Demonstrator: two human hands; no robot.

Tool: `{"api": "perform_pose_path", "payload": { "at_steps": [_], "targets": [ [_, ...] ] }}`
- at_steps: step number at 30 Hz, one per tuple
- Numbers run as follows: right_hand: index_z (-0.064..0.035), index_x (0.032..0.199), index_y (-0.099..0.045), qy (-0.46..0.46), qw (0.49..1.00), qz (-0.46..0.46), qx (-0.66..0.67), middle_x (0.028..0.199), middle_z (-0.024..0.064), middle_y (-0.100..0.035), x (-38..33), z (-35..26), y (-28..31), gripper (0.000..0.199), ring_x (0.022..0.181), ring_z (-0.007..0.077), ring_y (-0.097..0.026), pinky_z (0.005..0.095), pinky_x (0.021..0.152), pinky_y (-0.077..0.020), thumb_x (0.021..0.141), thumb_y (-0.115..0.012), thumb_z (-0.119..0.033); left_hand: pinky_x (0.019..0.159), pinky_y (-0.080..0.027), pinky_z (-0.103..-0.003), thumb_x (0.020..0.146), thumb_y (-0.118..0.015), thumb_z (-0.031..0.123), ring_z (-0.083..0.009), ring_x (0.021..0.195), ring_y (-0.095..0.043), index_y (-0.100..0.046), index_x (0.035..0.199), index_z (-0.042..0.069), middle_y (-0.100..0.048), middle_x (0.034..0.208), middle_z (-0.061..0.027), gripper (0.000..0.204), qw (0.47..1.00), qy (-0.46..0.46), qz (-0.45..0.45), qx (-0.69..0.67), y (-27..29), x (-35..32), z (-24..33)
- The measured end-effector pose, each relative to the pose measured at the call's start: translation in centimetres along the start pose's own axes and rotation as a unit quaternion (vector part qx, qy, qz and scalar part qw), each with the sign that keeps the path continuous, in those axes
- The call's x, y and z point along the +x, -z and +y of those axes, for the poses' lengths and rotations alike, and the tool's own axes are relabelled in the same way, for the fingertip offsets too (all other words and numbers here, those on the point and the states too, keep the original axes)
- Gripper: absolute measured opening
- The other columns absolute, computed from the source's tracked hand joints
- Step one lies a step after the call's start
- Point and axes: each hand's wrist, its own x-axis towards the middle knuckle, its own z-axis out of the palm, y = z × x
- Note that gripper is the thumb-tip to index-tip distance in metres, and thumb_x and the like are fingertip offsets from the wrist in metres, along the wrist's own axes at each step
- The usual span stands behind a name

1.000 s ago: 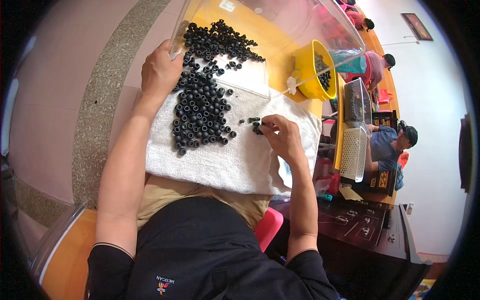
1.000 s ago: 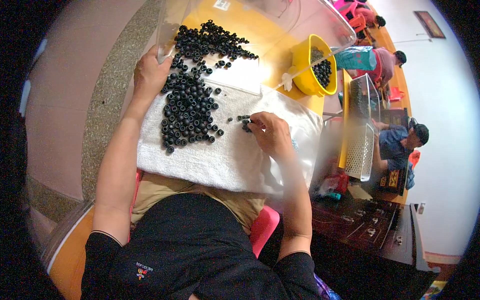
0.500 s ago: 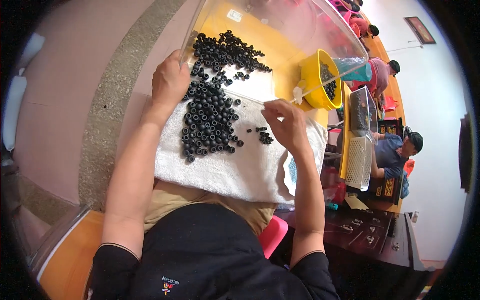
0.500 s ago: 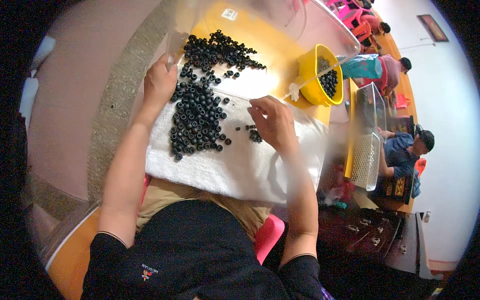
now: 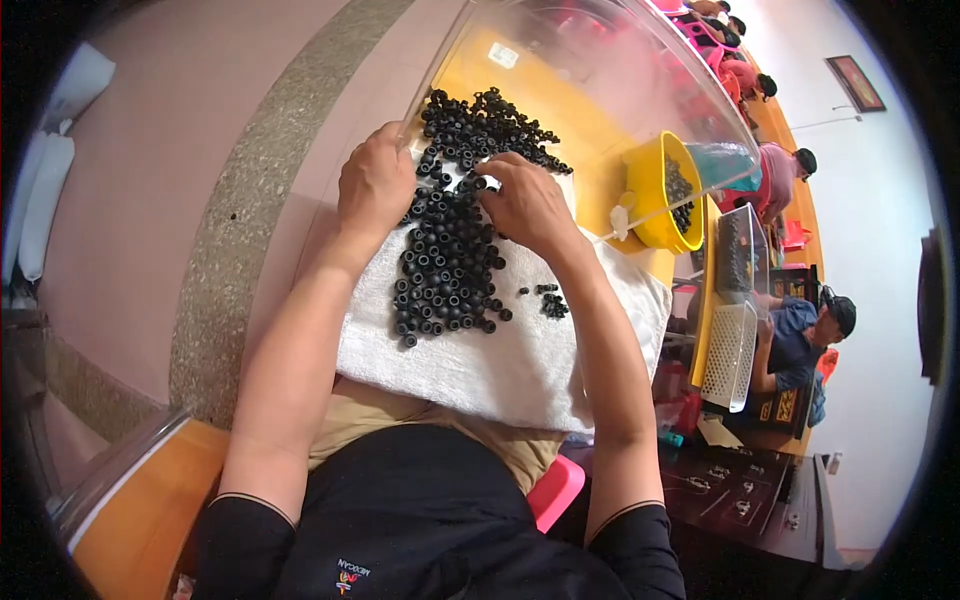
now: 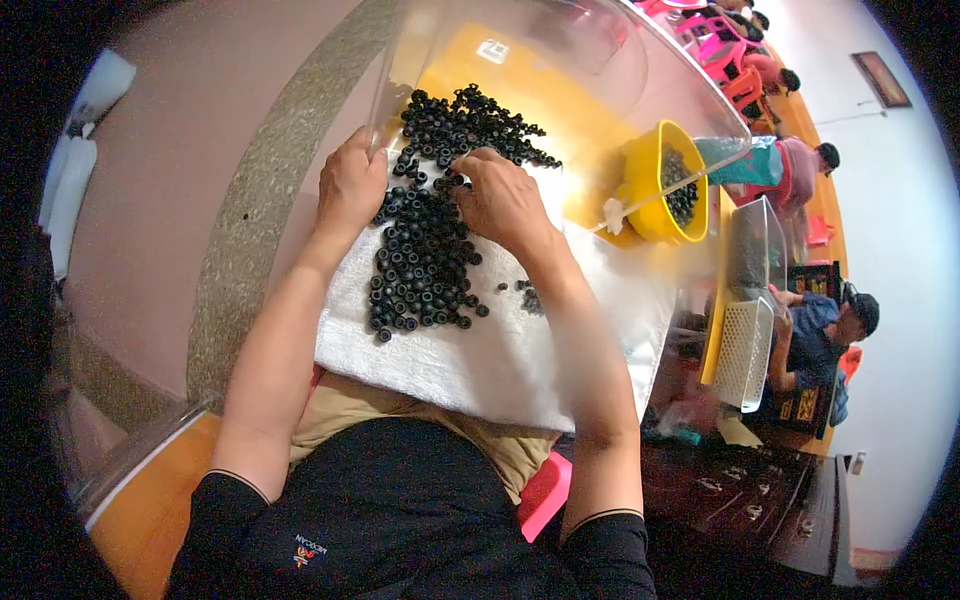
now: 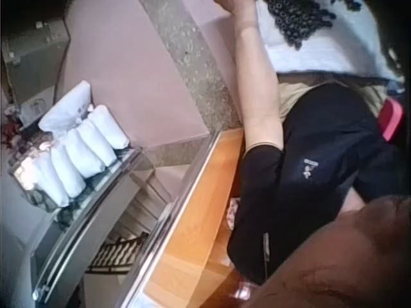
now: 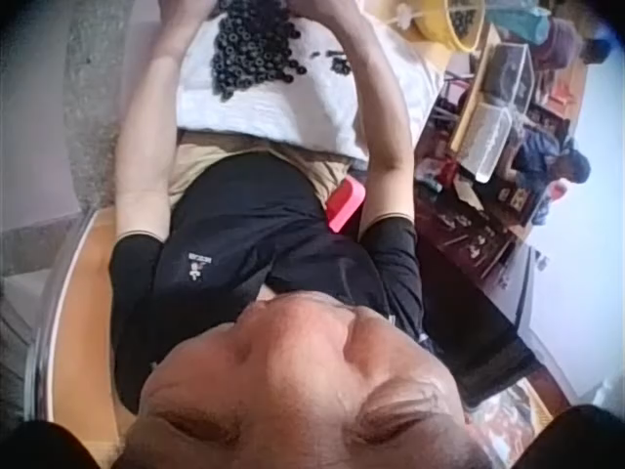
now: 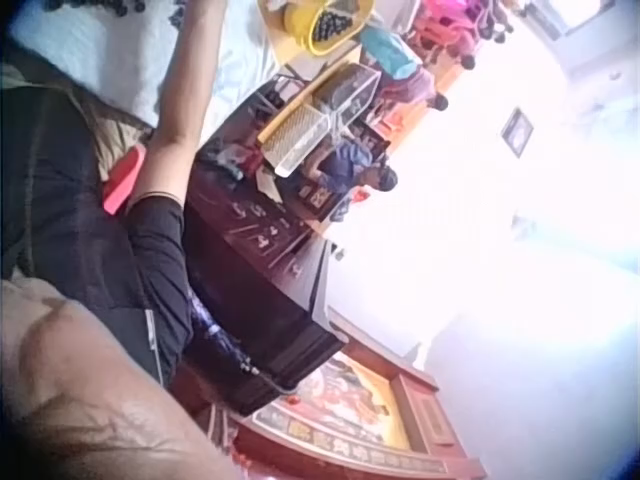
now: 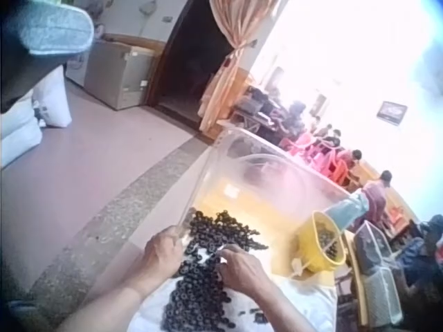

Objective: Sorting small black plastic rings from a towel into a clear container.

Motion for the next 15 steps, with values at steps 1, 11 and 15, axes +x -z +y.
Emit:
{"api": "perform_pose_path", "payload": {
  "at_steps": [1, 11, 15],
  "targets": [
    [-0.0055, 0.114, -0.071, 0.009, 1.0, 0.007, -0.012, 0.12, 0.0129, -0.067, 0.2, 0.1, -0.1, 0.03, 0.105, 0.0362, -0.065, 0.0436, 0.094, -0.0506, 0.086, -0.07, -0.016, 0.086, -0.052, -0.053, 0.09, -0.05, 0.009, -0.0452, 0.096, -0.066, -0.066, 0.111, 0.004, -0.07, 0.1, -0.0241, 0.026, 1.0, -0.003, -0.003, -0.001, 0.0, 0.0, 0.0],
    [-0.0068, 0.105, -0.075, -0.005, 1.0, -0.012, -0.022, 0.107, 0.0139, -0.069, 1.9, 0.2, -0.5, 0.021, 0.102, 0.0354, -0.065, 0.0439, 0.09, -0.0512, 0.088, -0.07, -0.017, 0.086, -0.051, -0.054, 0.092, -0.05, 0.01, -0.0451, 0.096, -0.066, -0.065, 0.108, 0.003, -0.07, 0.099, -0.0234, 0.023, 1.0, -0.009, -0.01, 0.014, -0.2, 0.1, -0.1],
    [-0.0083, 0.107, -0.074, 0.002, 0.998, -0.024, -0.052, 0.104, 0.0136, -0.067, 1.9, 0.0, -0.3, 0.021, 0.104, 0.0347, -0.063, 0.0434, 0.091, -0.0505, 0.089, -0.069, -0.02, 0.087, -0.051, -0.054, 0.092, -0.051, 0.01, -0.045, 0.097, -0.066, -0.065, 0.108, 0.002, -0.07, 0.1, -0.0237, 0.023, 1.0, -0.004, -0.014, 0.019, -0.1, 0.1, -0.2]
  ]
}}
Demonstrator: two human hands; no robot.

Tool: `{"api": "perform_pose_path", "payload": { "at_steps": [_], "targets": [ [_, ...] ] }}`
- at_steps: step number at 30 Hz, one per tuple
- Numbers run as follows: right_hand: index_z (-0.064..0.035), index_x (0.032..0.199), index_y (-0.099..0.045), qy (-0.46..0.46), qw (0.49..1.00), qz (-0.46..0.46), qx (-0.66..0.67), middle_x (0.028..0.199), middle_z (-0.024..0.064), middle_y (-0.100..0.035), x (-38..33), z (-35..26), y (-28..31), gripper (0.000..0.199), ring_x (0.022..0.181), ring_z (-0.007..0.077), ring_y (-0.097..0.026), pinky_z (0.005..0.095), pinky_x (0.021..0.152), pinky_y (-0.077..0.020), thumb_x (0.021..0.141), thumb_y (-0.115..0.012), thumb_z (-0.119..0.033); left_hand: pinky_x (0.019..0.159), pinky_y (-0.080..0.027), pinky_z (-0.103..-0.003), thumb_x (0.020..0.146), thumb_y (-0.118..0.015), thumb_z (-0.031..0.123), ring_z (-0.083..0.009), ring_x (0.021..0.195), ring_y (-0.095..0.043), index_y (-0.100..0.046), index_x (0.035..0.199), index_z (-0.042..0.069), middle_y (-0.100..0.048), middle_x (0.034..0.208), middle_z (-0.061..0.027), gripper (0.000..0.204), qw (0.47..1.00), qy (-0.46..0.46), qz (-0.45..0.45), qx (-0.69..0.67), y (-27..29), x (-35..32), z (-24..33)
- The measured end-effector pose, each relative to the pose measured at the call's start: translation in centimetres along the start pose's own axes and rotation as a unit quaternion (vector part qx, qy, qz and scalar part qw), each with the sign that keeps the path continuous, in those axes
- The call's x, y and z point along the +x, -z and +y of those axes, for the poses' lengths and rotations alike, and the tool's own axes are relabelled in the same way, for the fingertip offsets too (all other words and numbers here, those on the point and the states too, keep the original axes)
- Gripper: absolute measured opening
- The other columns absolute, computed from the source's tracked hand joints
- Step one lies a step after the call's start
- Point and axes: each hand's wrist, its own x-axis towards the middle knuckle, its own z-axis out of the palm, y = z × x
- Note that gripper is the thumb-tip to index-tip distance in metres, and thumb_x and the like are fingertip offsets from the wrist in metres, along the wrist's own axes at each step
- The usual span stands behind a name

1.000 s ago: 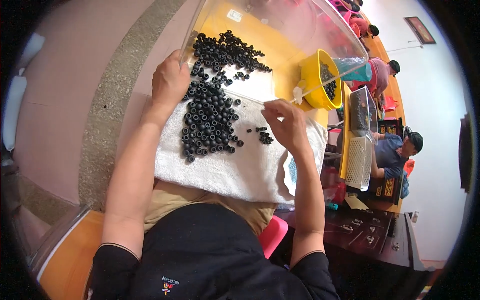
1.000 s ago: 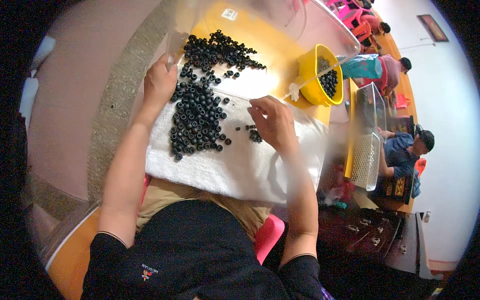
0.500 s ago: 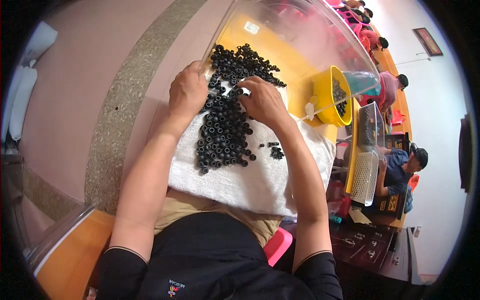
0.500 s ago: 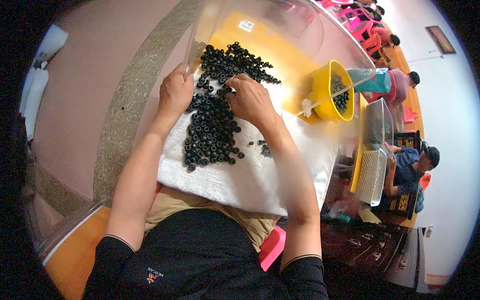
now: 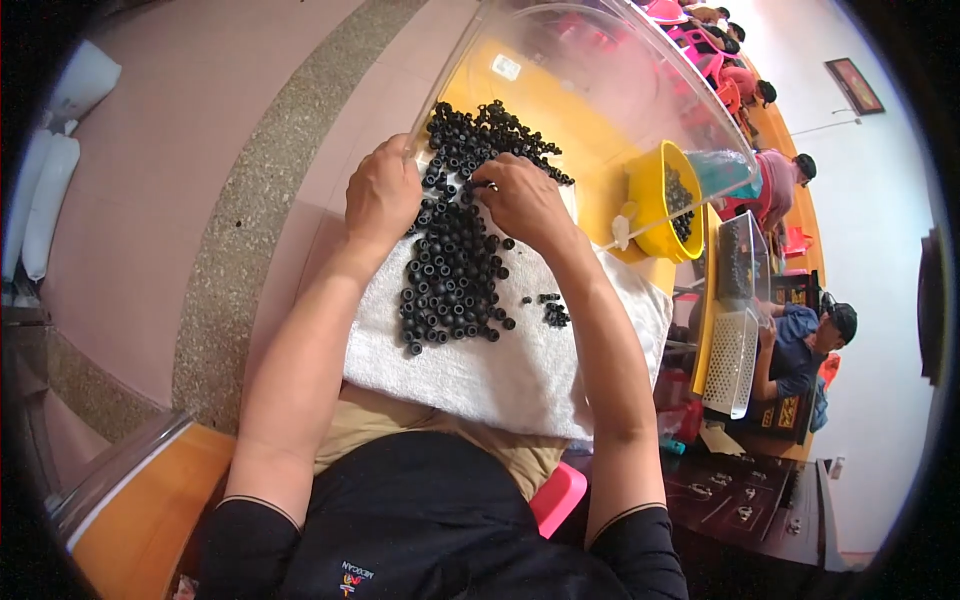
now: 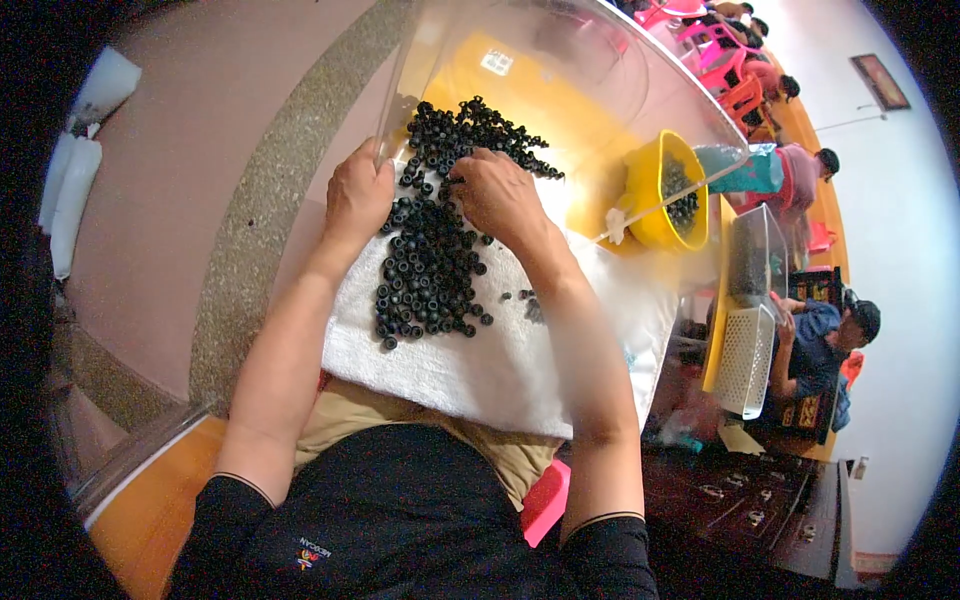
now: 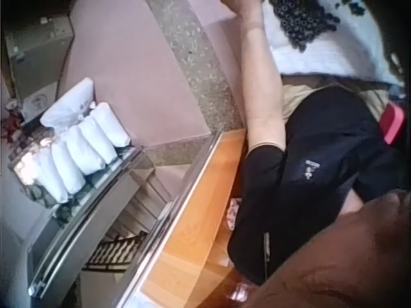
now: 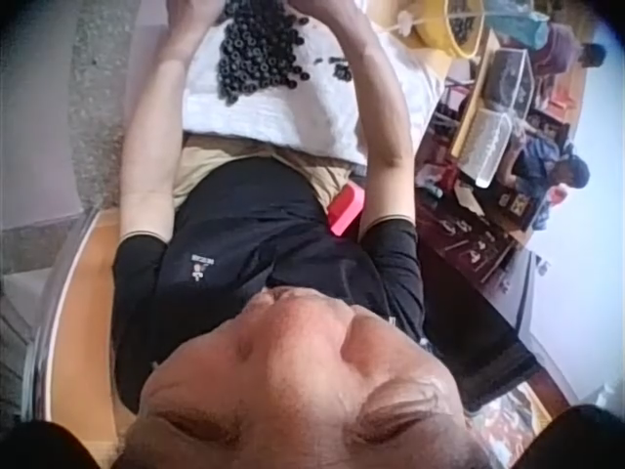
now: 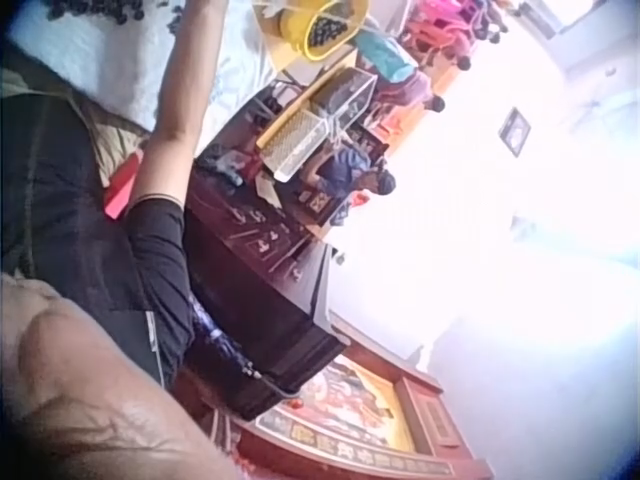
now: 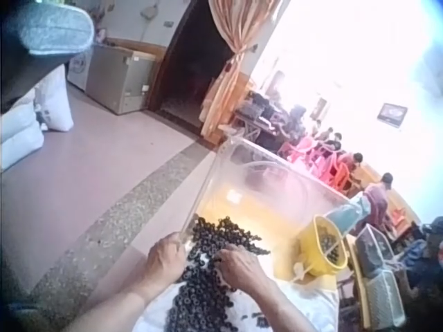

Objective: Sorting small black plastic rings from a towel into a clear container.

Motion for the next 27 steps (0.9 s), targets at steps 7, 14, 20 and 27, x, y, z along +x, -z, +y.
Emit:
{"api": "perform_pose_path", "payload": {
  "at_steps": [7, 14, 20, 27],
  "targets": [
    [-0.0069, 0.107, -0.072, 0.018, 1.0, 0.021, 0.004, 0.1, 0.0157, -0.066, -0.1, 0.8, -0.8, 0.021, 0.099, 0.0361, -0.062, 0.0458, 0.087, -0.0505, 0.091, -0.067, -0.019, 0.087, -0.052, -0.053, 0.092, -0.052, 0.009, -0.0445, 0.097, -0.066, -0.065, 0.111, 0.002, -0.07, 0.1, -0.0234, 0.024, 1.0, -0.007, 0.005, -0.012, 0.3, -0.2, 0.5],
    [-0.0059, 0.109, -0.071, 0.025, 0.999, 0.025, 0.015, 0.097, 0.0168, -0.065, -0.2, 0.9, -0.8, 0.02, 0.097, 0.0365, -0.062, 0.0455, 0.085, -0.0502, 0.092, -0.067, -0.016, 0.088, -0.053, -0.052, 0.091, -0.053, 0.008, -0.0431, 0.097, -0.067, -0.066, 0.111, 0.003, -0.071, 0.101, -0.0221, 0.024, 1.0, -0.006, 0.006, -0.004, 0.2, 0.0, 0.3],
    [-0.0031, 0.108, -0.071, 0.017, 0.986, 0.156, 0.063, 0.091, 0.0133, -0.068, -1.4, 1.1, -0.3, 0.023, 0.083, 0.0312, -0.067, 0.0388, 0.074, -0.0533, 0.091, -0.071, -0.018, 0.087, -0.053, -0.052, 0.091, -0.054, 0.008, -0.0436, 0.096, -0.067, -0.066, 0.109, 0.002, -0.071, 0.099, -0.0226, 0.023, 1.0, 0.006, -0.01, -0.003, 0.6, -0.2, 0.6],
    [-0.0004, 0.094, -0.073, -0.067, 0.989, 0.033, 0.126, 0.085, 0.0129, -0.07, -8.3, 1.6, 2.5, 0.019, 0.074, 0.0263, -0.067, 0.0345, 0.069, -0.0523, 0.089, -0.073, -0.019, 0.087, -0.052, -0.054, 0.089, -0.053, 0.01, -0.0463, 0.094, -0.066, -0.065, 0.108, 0.002, -0.07, 0.098, -0.025, 0.024, 0.998, -0.044, 0.049, -0.002, -0.5, -0.1, -0.5]
  ]
}}
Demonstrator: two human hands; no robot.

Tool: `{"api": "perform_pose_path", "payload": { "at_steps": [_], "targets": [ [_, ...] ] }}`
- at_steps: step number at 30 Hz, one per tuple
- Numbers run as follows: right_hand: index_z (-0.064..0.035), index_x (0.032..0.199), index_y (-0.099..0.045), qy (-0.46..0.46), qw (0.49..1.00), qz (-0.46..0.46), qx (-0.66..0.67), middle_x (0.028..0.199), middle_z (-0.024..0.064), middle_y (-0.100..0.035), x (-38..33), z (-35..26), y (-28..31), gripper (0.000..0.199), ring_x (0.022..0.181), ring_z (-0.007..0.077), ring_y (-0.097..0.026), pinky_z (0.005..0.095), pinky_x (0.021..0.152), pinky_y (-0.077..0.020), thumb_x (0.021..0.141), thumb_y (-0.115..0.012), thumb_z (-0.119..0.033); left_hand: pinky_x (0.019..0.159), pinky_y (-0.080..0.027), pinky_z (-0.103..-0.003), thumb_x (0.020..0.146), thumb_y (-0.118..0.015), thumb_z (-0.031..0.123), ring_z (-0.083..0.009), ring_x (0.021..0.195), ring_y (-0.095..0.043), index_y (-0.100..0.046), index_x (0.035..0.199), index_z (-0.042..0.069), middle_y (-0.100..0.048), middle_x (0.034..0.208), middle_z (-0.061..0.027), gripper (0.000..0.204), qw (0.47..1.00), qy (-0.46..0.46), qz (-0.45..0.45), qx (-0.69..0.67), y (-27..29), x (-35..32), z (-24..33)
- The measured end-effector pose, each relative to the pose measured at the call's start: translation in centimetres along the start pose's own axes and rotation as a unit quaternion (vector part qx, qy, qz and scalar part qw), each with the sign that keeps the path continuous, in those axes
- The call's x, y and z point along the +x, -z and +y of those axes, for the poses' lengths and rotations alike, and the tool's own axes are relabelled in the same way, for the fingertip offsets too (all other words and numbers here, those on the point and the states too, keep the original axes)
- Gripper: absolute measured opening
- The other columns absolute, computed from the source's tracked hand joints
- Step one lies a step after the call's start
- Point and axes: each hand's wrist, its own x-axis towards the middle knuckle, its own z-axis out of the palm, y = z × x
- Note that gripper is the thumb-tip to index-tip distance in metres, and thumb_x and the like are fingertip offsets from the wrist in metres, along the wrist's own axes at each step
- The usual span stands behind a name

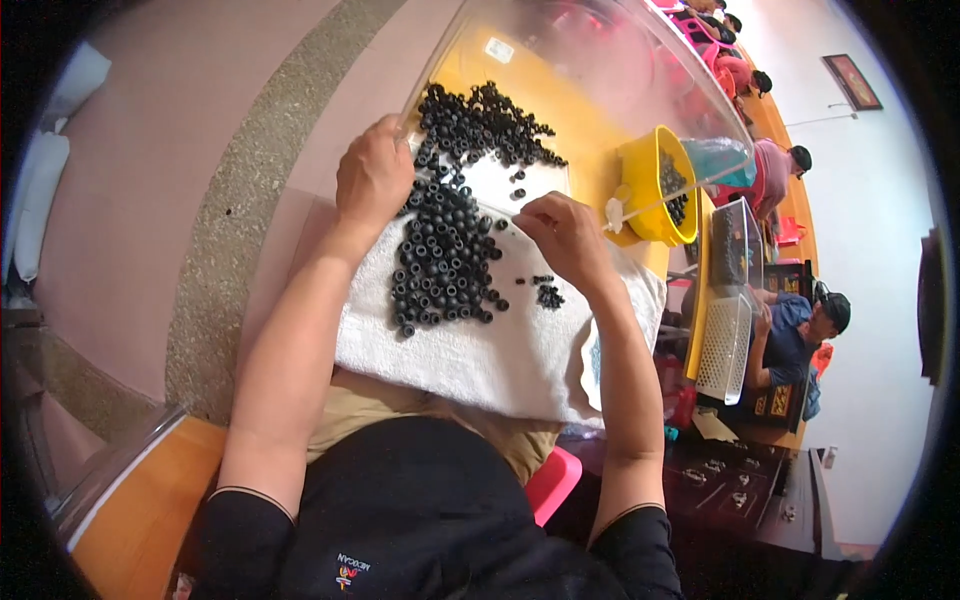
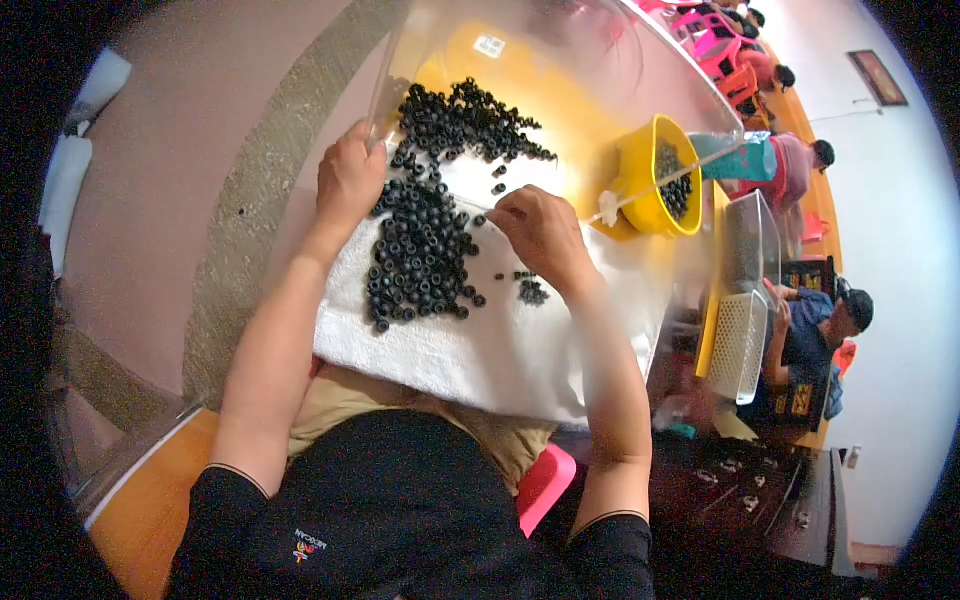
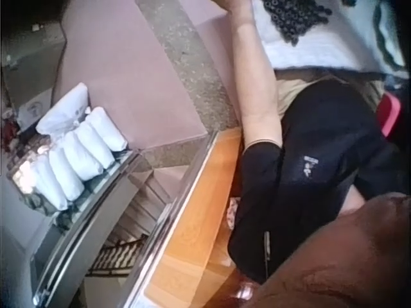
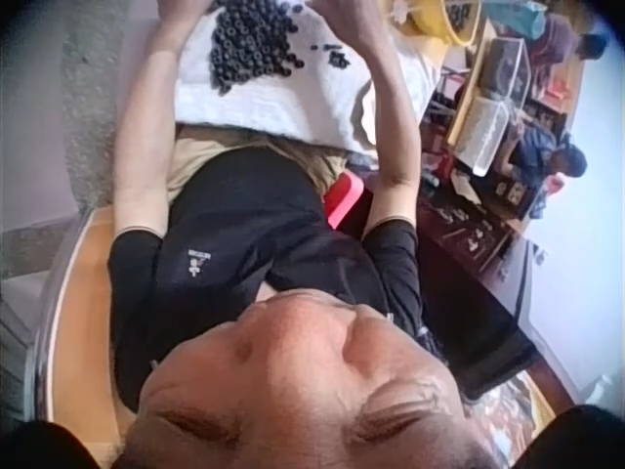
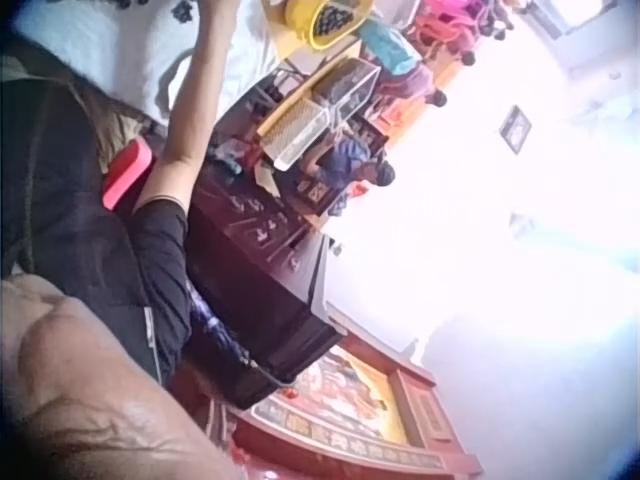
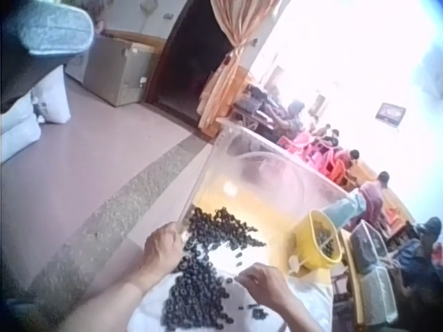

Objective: Sorting small black plastic rings from a towel into a clear container.

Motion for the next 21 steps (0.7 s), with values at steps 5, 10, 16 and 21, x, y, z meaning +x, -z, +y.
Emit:
{"api": "perform_pose_path", "payload": {
  "at_steps": [5, 10, 16, 21],
  "targets": [
    [0.0007, 0.094, -0.072, -0.062, 0.997, -0.045, -0.032, 0.086, 0.0135, -0.07, -4.3, 0.2, 1.4, 0.019, 0.078, 0.0265, -0.069, 0.0349, 0.072, -0.0527, 0.088, -0.073, -0.017, 0.088, -0.052, -0.054, 0.089, -0.053, 0.01, -0.0467, 0.095, -0.066, -0.065, 0.108, 0.001, -0.07, 0.098, -0.026, 0.024, 0.999, 0.032, -0.03, 0.004, 0.2, 0.2, 0.3],
    [0.0014, 0.096, -0.072, -0.068, 0.995, -0.065, -0.022, 0.088, 0.0134, -0.071, -6.6, -0.2, 1.7, 0.016, 0.079, 0.0262, -0.069, 0.0357, 0.074, -0.0537, 0.087, -0.073, -0.013, 0.088, -0.052, -0.054, 0.089, -0.054, 0.012, -0.0466, 0.095, -0.066, -0.065, 0.108, 0.002, -0.07, 0.098, -0.0257, 0.024, 0.999, 0.028, -0.033, 0.003, 0.1, 0.2, -0.2],
    [0.0003, 0.1, -0.073, -0.05, 0.999, -0.013, -0.01, 0.091, 0.0125, -0.071, -4.8, -0.9, 2.0, 0.017, 0.081, 0.0249, -0.07, 0.0338, 0.075, -0.0545, 0.089, -0.072, -0.012, 0.089, -0.052, -0.053, 0.09, -0.054, 0.013, -0.0456, 0.098, -0.066, -0.065, 0.11, 0.004, -0.07, 0.101, -0.0248, 0.025, 0.998, 0.037, -0.049, 0.018, 0.0, 0.3, -0.4],
    [-0.0005, 0.102, -0.073, 0.015, 0.999, 0.032, -0.017, 0.094, 0.0111, -0.071, -1.1, -2.0, 1.1, 0.016, 0.082, 0.0245, -0.071, 0.0329, 0.075, -0.055, 0.09, -0.072, -0.011, 0.09, -0.052, -0.053, 0.091, -0.054, 0.013, -0.0448, 0.1, -0.066, -0.065, 0.112, 0.004, -0.07, 0.103, -0.0238, 0.026, 0.997, 0.052, -0.051, 0.007, 0.3, 0.1, 0.2]
  ]
}}
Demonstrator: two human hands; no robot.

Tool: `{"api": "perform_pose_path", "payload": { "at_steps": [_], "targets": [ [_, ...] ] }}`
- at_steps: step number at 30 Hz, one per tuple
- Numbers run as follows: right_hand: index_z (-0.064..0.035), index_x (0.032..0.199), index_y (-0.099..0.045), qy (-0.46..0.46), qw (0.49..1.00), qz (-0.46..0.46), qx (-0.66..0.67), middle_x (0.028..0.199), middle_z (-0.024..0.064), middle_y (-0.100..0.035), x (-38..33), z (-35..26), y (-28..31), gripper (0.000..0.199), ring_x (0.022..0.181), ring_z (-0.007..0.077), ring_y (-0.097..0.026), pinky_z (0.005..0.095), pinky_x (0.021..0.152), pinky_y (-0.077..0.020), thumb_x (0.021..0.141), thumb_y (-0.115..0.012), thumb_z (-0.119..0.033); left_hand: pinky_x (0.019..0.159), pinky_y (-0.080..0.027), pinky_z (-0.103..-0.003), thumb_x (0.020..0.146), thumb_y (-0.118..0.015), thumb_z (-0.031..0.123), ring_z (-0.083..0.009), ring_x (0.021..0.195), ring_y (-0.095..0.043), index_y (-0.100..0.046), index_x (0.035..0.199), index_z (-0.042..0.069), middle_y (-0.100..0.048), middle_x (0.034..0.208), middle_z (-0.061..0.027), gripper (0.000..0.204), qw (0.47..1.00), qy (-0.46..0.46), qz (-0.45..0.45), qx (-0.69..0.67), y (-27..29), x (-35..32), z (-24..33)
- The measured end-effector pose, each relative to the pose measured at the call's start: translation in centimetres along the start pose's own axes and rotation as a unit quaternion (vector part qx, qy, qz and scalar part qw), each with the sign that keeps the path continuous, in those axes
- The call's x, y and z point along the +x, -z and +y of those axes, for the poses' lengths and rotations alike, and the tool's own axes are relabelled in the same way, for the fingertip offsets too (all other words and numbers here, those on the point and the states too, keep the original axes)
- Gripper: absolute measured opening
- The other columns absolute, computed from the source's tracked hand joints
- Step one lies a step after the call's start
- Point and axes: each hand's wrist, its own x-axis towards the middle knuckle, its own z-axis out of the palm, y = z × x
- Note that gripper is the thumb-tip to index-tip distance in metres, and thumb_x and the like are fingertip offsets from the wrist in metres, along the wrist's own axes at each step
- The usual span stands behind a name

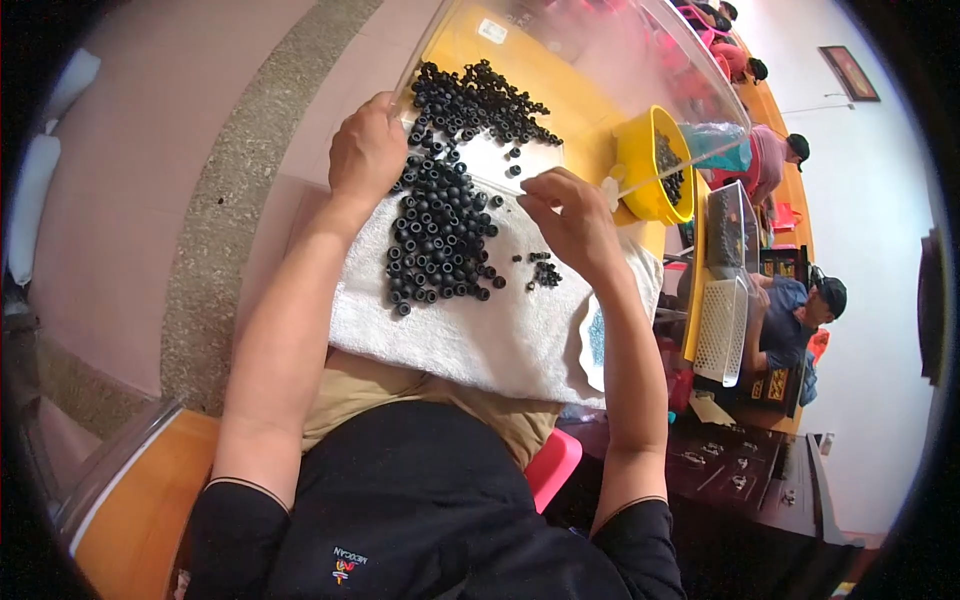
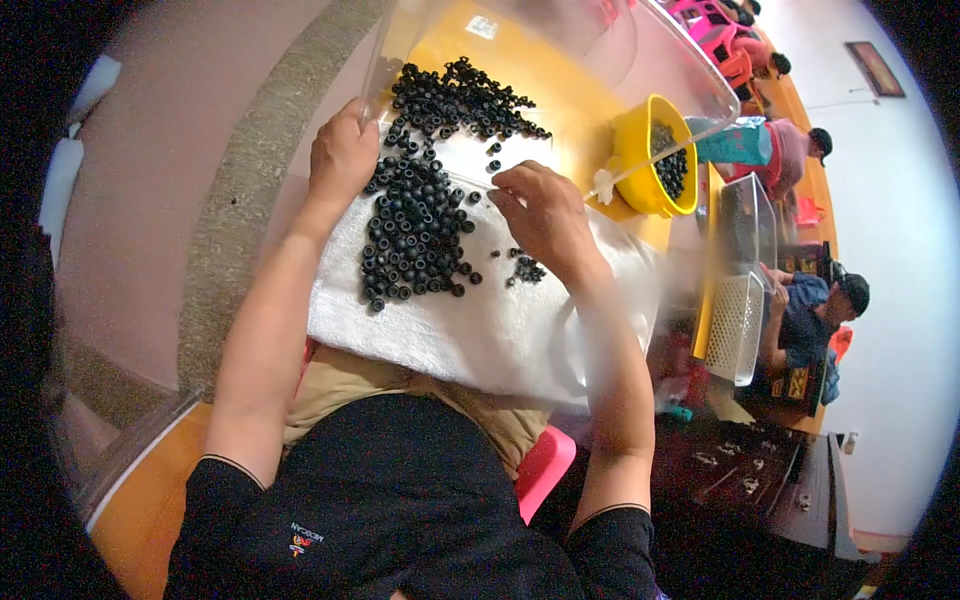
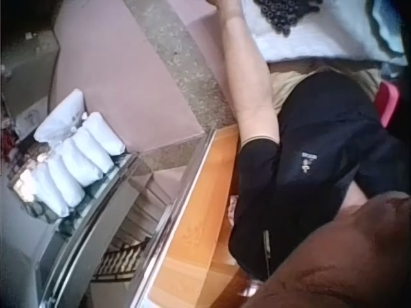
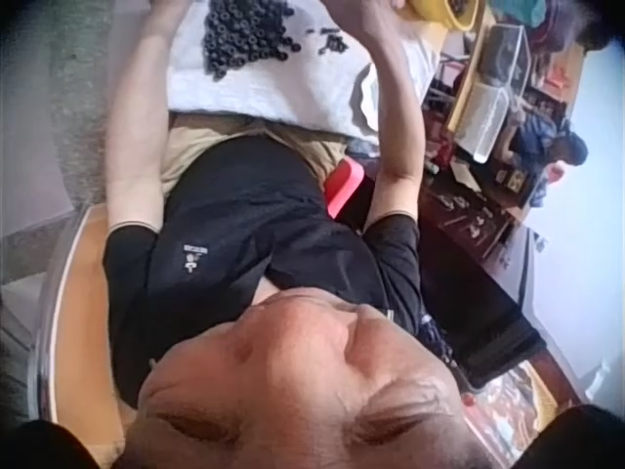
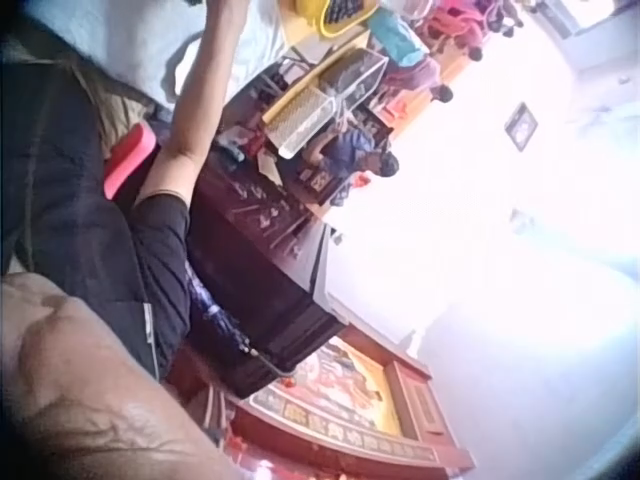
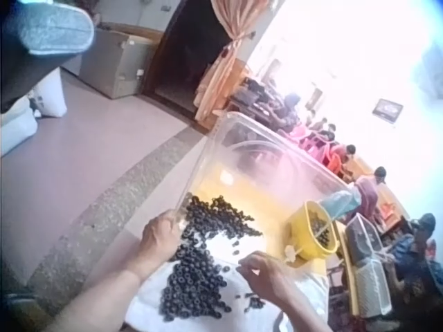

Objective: Sorting small black plastic rings from a towel into a clear container.

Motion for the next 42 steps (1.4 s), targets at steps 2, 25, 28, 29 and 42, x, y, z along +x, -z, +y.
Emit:
{"api": "perform_pose_path", "payload": {
  "at_steps": [2, 25, 28, 29, 42],
  "targets": [
    [-0.0015, 0.103, -0.073, -0.001, 1.0, -0.011, 0.005, 0.097, 0.0103, -0.072, 1.9, -0.1, -1.0, 0.017, 0.084, 0.0246, -0.071, 0.034, 0.075, -0.0553, 0.089, -0.072, -0.011, 0.09, -0.052, -0.052, 0.091, -0.053, 0.012, -0.0446, 0.1, -0.066, -0.065, 0.113, 0.005, -0.071, 0.104, -0.023, 0.026, 1.0, -0.01, 0.005, -0.01, -0.1, -0.2, 0.1],
    [-0.0078, 0.104, -0.074, 0.094, 0.987, -0.102, -0.076, 0.094, 0.0141, -0.067, 9.6, 0.2, -6.0, 0.017, 0.098, 0.0334, -0.065, 0.0434, 0.087, -0.0513, 0.091, -0.067, -0.016, 0.088, -0.052, -0.052, 0.09, -0.053, 0.007, -0.0434, 0.1, -0.066, -0.066, 0.113, 0.002, -0.07, 0.105, -0.0235, 0.027, 0.998, -0.043, 0.026, -0.024, -0.1, 0.0, -0.3],
    [-0.0043, 0.1, -0.071, 0.118, 0.98, -0.087, -0.132, 0.093, 0.0153, -0.067, 9.4, 0.8, -6.4, 0.015, 0.096, 0.0343, -0.064, 0.0441, 0.085, -0.0511, 0.093, -0.065, -0.016, 0.089, -0.052, -0.052, 0.091, -0.052, 0.007, -0.0436, 0.1, -0.066, -0.065, 0.114, 0.002, -0.07, 0.105, -0.0235, 0.027, 1.0, -0.027, -0.004, -0.016, 0.2, 0.1, 0.1],
    [-0.0043, 0.1, -0.071, 0.118, 0.98, -0.085, -0.133, 0.093, 0.0153, -0.067, 9.3, 1.1, -6.6, 0.015, 0.096, 0.0343, -0.064, 0.0441, 0.085, -0.0511, 0.093, -0.065, -0.016, 0.089, -0.052, -0.052, 0.091, -0.052, 0.007, -0.0436, 0.1, -0.066, -0.065, 0.114, 0.002, -0.07, 0.105, -0.0235, 0.027, 0.999, -0.029, -0.004, -0.017, 0.2, 0.0, 0.3],
    [-0.0004, 0.102, -0.064, 0.064, 0.997, 0.016, -0.028, 0.092, 0.0193, -0.067, 0.9, 1.2, -1.8, 0.011, 0.089, 0.0384, -0.065, 0.0434, 0.078, -0.051, 0.095, -0.061, -0.008, 0.088, -0.052, -0.053, 0.089, -0.056, 0.008, -0.0442, 0.099, -0.066, -0.064, 0.112, 0.002, -0.07, 0.104, -0.0227, 0.026, 1.0, -0.022, 0.01, -0.019, 0.1, -0.1, 0.1]
  ]
}}
